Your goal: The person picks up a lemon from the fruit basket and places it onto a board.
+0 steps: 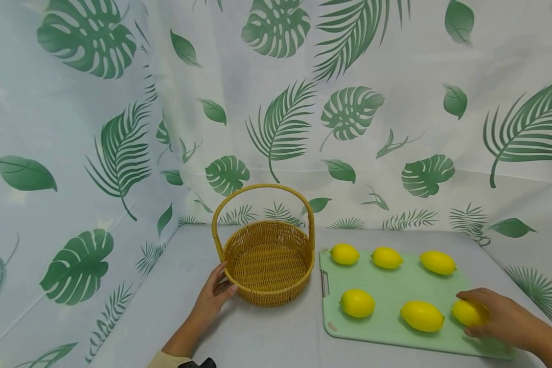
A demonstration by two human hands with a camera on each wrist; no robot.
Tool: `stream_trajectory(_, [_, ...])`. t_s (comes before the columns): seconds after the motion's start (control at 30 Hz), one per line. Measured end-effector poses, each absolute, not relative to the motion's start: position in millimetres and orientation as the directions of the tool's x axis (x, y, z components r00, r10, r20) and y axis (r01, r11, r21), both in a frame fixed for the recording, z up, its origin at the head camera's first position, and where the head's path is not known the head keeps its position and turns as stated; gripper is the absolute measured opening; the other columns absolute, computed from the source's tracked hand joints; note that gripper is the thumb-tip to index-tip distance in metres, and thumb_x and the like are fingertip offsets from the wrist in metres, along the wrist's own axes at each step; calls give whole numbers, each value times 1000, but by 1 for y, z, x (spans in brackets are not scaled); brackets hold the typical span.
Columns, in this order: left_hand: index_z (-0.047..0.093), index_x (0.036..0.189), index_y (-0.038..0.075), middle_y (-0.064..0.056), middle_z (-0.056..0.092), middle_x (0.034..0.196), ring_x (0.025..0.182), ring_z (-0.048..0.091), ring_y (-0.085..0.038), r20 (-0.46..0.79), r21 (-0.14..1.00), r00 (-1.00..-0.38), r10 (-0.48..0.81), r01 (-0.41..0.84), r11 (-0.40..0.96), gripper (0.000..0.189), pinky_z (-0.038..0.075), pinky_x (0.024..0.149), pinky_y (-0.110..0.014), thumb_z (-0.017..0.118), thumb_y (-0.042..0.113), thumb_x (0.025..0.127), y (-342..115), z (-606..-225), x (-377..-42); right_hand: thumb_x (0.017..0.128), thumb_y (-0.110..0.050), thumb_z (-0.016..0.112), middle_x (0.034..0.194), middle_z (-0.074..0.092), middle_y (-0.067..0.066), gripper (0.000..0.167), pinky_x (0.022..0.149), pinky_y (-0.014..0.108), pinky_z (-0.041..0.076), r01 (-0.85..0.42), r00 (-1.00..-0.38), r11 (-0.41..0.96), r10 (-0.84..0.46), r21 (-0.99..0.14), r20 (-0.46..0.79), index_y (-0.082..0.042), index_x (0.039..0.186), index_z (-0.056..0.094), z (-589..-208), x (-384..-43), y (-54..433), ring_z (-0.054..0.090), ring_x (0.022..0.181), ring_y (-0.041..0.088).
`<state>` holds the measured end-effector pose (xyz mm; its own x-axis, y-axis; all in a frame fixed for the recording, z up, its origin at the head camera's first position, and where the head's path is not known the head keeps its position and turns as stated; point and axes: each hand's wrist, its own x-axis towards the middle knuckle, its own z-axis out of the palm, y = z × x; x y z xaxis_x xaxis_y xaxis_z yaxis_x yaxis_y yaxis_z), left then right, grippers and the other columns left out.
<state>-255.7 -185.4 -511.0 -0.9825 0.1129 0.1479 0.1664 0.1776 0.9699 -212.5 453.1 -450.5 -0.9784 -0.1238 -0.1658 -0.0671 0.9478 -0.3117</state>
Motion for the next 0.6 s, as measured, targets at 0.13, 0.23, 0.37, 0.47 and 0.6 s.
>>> stream_trajectory(0.13, [26, 154, 15, -27, 31, 150, 130, 41, -43, 134, 972, -984, 119, 154, 178, 77, 46, 96, -48, 70, 22, 92, -184, -508, -254, 64, -36, 89, 114, 59, 18, 76, 82, 61, 45, -49, -973, 944, -119, -327, -198, 0, 125, 60, -454, -212, 454, 54, 94, 30])
stream_trajectory(0.23, [27, 154, 18, -25, 31, 150, 131, 41, -41, 135, 970, -984, 117, 156, 187, 76, 46, 96, -47, 70, 24, 92, -184, -510, -255, 64, -29, 89, 111, 61, 15, 71, 81, 61, 45, -14, -959, 943, -106, -332, -261, 0, 123, 61, -457, -211, 455, 54, 90, 28])
stream_trajectory(0.37, [29, 153, 23, -22, 33, 150, 130, 43, -38, 156, 966, -981, 114, 175, 191, 75, 47, 95, -44, 70, 27, 92, -185, -515, -257, 62, -26, 90, 114, 62, 17, 71, 83, 66, 42, 14, -942, 947, -94, -320, -322, -3, 123, 62, -462, -209, 457, 54, 91, 30])
stream_trajectory(0.47, [29, 153, 24, -20, 35, 150, 129, 44, -37, 165, 964, -980, 112, 184, 192, 75, 48, 94, -43, 71, 29, 91, -187, -517, -259, 60, -25, 91, 115, 61, 17, 73, 83, 67, 41, 6, -939, 949, -103, -315, -328, -5, 124, 62, -464, -209, 458, 54, 93, 31])
stream_trajectory(0.6, [30, 153, 26, -19, 35, 150, 129, 44, -37, 163, 964, -981, 105, 181, 195, 75, 48, 94, -42, 71, 31, 91, -187, -519, -259, 59, -26, 92, 116, 61, 17, 75, 84, 67, 41, -6, -941, 948, -112, -317, -318, -5, 124, 61, -465, -209, 458, 54, 93, 31])
